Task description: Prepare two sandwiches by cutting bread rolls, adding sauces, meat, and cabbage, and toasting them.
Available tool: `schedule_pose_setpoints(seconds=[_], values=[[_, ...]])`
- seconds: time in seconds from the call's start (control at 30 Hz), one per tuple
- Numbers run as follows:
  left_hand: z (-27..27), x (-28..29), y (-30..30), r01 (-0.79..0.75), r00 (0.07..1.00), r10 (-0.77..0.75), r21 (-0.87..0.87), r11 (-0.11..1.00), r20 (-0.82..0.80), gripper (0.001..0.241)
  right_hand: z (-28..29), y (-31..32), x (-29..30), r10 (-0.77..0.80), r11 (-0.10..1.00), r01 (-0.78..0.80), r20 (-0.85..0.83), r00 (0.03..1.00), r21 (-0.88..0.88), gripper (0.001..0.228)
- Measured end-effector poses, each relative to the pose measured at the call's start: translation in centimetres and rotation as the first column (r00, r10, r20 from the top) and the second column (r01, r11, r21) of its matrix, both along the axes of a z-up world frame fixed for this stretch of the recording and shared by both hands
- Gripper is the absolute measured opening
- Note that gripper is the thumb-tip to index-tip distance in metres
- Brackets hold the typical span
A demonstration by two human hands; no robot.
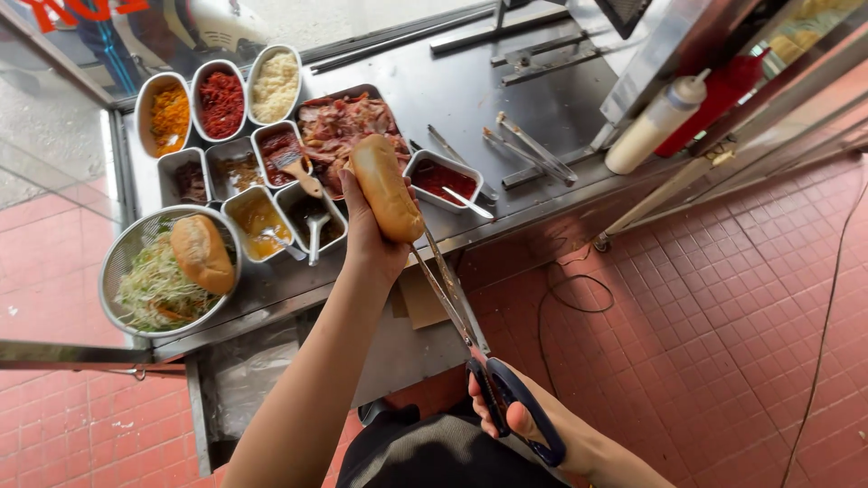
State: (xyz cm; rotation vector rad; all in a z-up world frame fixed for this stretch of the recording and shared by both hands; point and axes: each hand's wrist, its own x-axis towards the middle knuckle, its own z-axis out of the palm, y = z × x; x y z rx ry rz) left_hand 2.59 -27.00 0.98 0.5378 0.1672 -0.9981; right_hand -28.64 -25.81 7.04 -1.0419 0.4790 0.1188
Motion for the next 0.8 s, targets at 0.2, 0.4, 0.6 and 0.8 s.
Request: schedule_pose_setpoints(seconds=[0.2, 0.4, 0.6, 0.8], values=[[2.1, -8.3, -3.4, 0.081, 0.982, -0.091, 0.066, 0.995, 0.163, 0.077, -3.9, -3.0, -3.6, -0.166, 0.977, 0.132, 0.210, 0.963, 0.168, 0.100], [4.4, -15.4, -8.2, 0.219, 0.923, -0.235, 0.086, 0.972, 0.305, 0.070, -3.6, -6.2, -6.8, -0.350, 0.923, 0.307, 0.175, 0.920, 0.233, 0.078], [3.9, -19.2, -13.4, 0.298, 0.879, -0.264, -0.024, 0.954, 0.397, 0.068, -4.8, -8.2, -10.4, -0.501, 0.864, 0.504, -0.070, 0.863, 0.023, 0.049], [1.4, -19.5, -16.4, 0.338, 0.862, -0.324, 0.033, 0.940, 0.389, 0.070, -3.9, -10.2, -11.7, -0.454, 0.890, 0.447, 0.098, 0.885, 0.090, 0.058]])
